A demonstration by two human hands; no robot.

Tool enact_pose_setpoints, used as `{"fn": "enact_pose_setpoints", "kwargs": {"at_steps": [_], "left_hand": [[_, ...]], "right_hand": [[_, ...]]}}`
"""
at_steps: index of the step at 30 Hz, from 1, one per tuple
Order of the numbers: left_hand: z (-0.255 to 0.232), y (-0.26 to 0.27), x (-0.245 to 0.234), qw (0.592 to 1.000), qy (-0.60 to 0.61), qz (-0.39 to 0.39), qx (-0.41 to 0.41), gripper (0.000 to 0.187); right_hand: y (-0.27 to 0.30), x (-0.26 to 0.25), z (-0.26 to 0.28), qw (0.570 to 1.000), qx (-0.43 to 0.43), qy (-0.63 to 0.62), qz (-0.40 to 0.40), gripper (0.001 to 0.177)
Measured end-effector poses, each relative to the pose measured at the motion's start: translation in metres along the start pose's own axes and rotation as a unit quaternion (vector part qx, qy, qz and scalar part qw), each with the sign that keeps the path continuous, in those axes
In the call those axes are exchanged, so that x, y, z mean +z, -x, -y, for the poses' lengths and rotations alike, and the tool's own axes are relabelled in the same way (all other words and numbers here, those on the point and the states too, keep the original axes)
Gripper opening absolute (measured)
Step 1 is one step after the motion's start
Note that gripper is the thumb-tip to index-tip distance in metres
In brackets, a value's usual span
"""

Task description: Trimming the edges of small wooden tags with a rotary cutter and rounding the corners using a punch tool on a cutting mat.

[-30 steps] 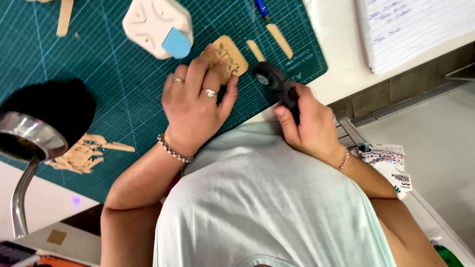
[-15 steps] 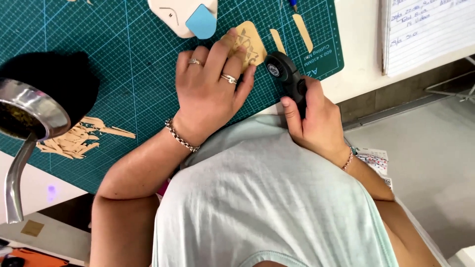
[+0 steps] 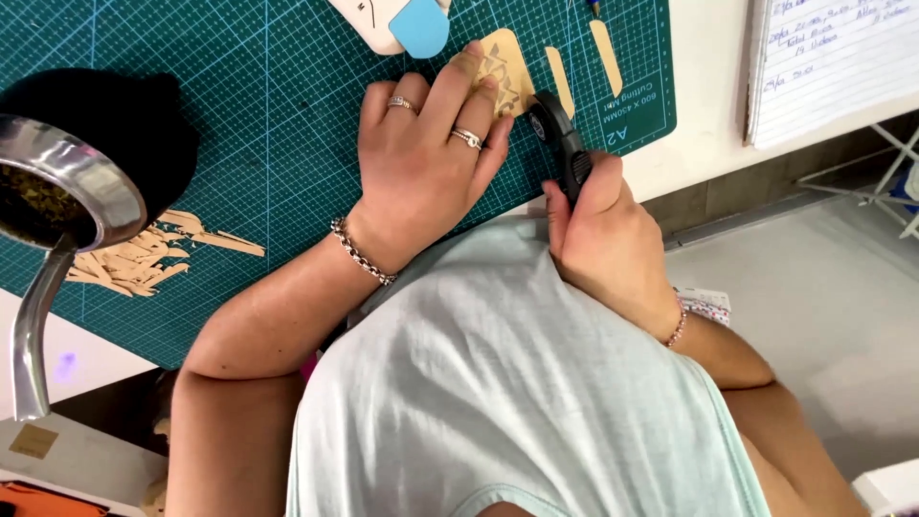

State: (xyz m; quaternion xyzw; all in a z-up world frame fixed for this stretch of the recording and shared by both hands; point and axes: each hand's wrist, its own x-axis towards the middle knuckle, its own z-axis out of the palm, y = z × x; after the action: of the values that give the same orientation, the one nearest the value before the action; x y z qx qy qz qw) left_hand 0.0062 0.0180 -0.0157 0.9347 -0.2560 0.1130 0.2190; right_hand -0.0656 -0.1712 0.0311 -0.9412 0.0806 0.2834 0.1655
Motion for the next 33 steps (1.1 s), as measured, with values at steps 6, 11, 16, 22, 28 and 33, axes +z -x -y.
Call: {"fn": "enact_pose_setpoints", "kwargs": {"at_steps": [6,11,16,22,28,33], "left_hand": [[0.003,0.002,0.002,1.0,-0.002,-0.009,-0.009,0.02],[0.005,0.001,0.004,1.0,0.004,-0.022,-0.013,0.016],[0.005,-0.001,0.005,0.999,0.011,-0.03,-0.034,0.014],[0.005,0.002,0.011,0.997,0.024,-0.042,-0.052,0.011],[0.007,-0.004,0.005,0.997,0.018,-0.047,-0.055,0.018],[0.009,-0.004,0.004,0.997,0.017,-0.05,-0.057,0.016]], "right_hand": [[0.002,0.001,0.007,0.994,-0.02,0.1,-0.028,0.041],[0.001,0.001,0.007,0.992,0.011,0.124,-0.014,0.036],[-0.001,-0.007,0.013,0.992,0.02,0.123,-0.007,0.036],[-0.002,-0.01,0.017,0.987,0.024,0.157,0.0,0.036],[-0.006,-0.012,0.017,0.981,0.022,0.19,-0.006,0.038],[-0.012,-0.012,0.013,0.975,-0.002,0.219,-0.022,0.04]]}}
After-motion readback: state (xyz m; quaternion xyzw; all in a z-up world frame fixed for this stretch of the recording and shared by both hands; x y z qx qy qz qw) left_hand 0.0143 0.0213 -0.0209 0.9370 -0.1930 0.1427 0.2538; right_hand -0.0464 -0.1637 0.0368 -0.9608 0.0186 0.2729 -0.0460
